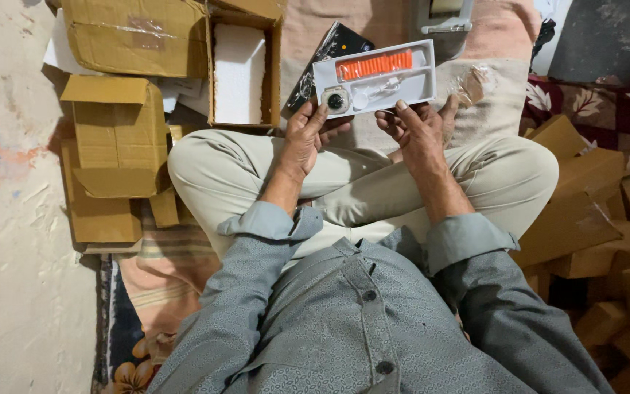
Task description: The person assembles small cardboard boxes, places white foam padding inside, and inserts packaged smartwatches. They close the boxes and seal them with packing tape using a handheld dispenser. The finished packages are set aside.
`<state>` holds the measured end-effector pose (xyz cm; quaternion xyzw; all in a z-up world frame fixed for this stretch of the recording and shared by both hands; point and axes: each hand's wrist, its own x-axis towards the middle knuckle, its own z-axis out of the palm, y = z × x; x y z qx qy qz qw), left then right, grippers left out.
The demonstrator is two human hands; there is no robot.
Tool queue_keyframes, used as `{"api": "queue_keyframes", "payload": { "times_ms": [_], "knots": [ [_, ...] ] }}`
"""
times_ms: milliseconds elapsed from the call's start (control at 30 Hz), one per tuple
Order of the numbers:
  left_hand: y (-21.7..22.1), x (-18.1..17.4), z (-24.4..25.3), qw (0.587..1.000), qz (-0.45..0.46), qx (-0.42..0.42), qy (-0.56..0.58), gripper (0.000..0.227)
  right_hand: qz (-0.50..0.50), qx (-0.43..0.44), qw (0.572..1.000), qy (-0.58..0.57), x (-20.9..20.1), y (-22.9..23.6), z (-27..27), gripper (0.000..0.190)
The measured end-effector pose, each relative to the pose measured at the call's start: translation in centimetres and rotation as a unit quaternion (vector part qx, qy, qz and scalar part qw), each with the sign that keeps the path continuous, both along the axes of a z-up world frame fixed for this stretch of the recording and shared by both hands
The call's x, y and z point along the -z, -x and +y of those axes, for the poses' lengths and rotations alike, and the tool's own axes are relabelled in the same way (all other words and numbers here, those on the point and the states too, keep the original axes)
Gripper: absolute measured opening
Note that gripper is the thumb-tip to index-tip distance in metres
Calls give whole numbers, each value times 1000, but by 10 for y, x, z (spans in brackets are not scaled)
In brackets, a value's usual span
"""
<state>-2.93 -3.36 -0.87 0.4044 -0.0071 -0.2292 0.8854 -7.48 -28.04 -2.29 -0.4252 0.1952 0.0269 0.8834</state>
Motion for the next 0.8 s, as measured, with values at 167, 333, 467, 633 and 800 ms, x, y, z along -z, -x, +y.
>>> {"api": "queue_keyframes", "payload": {
  "times_ms": [167, 333, 467, 633, 800],
  "knots": [
    [0, 2, 2, 1000, 4, 4, -2, 37, -10, -6, 1000, 1, 4, -1, 2, 30],
    [0, 2, 0, 1000, 13, 2, 2, 39, -15, -3, 1000, 16, -5, 0, 6, 31],
    [0, 0, 1, 1000, 19, -1, -14, 40, -28, -5, 999, 32, -13, 2, 10, 32],
    [0, -1, 0, 999, 18, -3, -31, 43, -36, -4, 999, 33, -17, 3, 10, 31],
    [-1, 4, 1, 999, 8, -28, -20, 44, -32, -14, 999, 10, -17, 6, 12, 33]
  ]
}}
